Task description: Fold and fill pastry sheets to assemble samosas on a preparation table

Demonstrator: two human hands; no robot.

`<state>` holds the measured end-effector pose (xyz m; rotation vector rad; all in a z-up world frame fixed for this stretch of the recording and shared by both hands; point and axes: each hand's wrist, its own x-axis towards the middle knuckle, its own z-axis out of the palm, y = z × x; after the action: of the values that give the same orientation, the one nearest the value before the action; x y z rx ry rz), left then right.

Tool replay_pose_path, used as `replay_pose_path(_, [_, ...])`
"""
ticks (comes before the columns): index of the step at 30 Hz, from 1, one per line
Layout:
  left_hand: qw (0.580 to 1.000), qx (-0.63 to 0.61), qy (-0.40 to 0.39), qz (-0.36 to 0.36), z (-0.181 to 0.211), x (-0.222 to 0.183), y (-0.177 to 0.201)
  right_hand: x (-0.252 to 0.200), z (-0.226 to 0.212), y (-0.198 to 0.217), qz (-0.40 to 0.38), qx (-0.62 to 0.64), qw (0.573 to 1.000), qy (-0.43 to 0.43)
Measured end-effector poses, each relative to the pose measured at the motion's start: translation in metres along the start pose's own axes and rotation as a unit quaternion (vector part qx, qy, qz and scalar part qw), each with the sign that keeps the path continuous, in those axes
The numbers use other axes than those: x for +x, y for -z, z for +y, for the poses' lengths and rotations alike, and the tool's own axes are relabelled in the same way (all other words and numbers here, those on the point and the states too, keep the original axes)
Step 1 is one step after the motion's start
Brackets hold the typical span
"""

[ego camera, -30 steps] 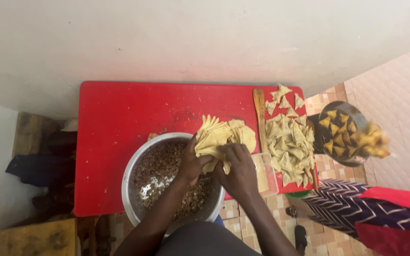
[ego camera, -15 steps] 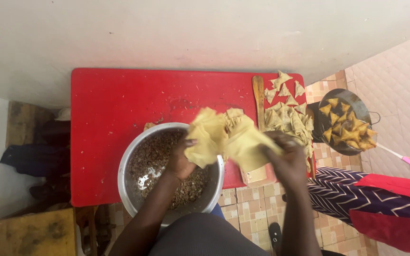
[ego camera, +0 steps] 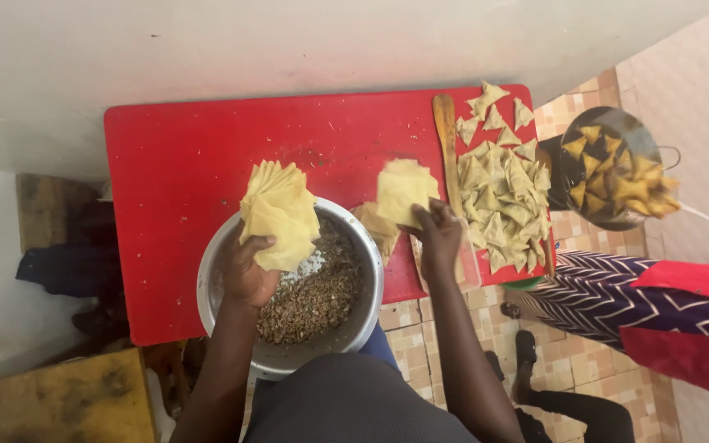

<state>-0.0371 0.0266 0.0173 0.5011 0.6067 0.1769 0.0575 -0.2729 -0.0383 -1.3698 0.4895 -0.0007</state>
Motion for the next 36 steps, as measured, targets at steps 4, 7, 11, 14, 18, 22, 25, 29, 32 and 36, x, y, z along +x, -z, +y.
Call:
replay_pose_path(4, [1.0,-0.013,-0.017,0.001,-0.009,-0.011,0.004,0.004,0.098,0.032,0.012,-0.004,1.0,-0.02])
replay_pose_path(7, [1.0,0.009,0.002,-0.006,-0.011,0.0,0.01,0.046,0.179,0.063,0.016,-0.321,0.947,-0.004])
replay_pose_path(11, [1.0,0.007,0.009,-0.011,-0.012,0.001,0.013,0.022,0.157,0.048,0.053,-0.468,0.875,0.111])
replay_pose_path(14, [1.0,0.014,0.008,-0.016,-0.009,-0.003,0.009,0.009,0.108,0.03,-0.005,-0.469,0.804,0.365])
replay_pose_path(18, [1.0,0.014,-0.002,-0.015,-0.017,0.007,0.028,0.044,0.133,0.034,-0.174,-0.548,0.648,0.5])
replay_pose_path(22, [0.999,0.024,0.004,-0.029,-0.013,-0.006,0.008,0.028,0.136,0.053,-0.259,-0.615,0.601,0.44])
replay_pose_path(25, [1.0,0.019,0.015,0.003,-0.014,-0.007,0.002,0.036,0.11,0.047,-0.245,-0.59,0.639,0.429])
replay_pose_path(29, [0.998,0.003,0.05,-0.039,-0.036,0.001,0.027,0.053,0.078,0.057,-0.144,-0.471,0.769,0.408])
replay_pose_path(32, [0.993,-0.037,0.088,-0.073,-0.044,-0.004,0.018,0.061,0.062,0.06,-0.069,-0.411,0.832,0.367])
replay_pose_path(36, [0.975,-0.1,0.131,-0.151,-0.071,0.006,0.011,-0.007,-0.044,0.012,-0.055,-0.288,0.893,0.341])
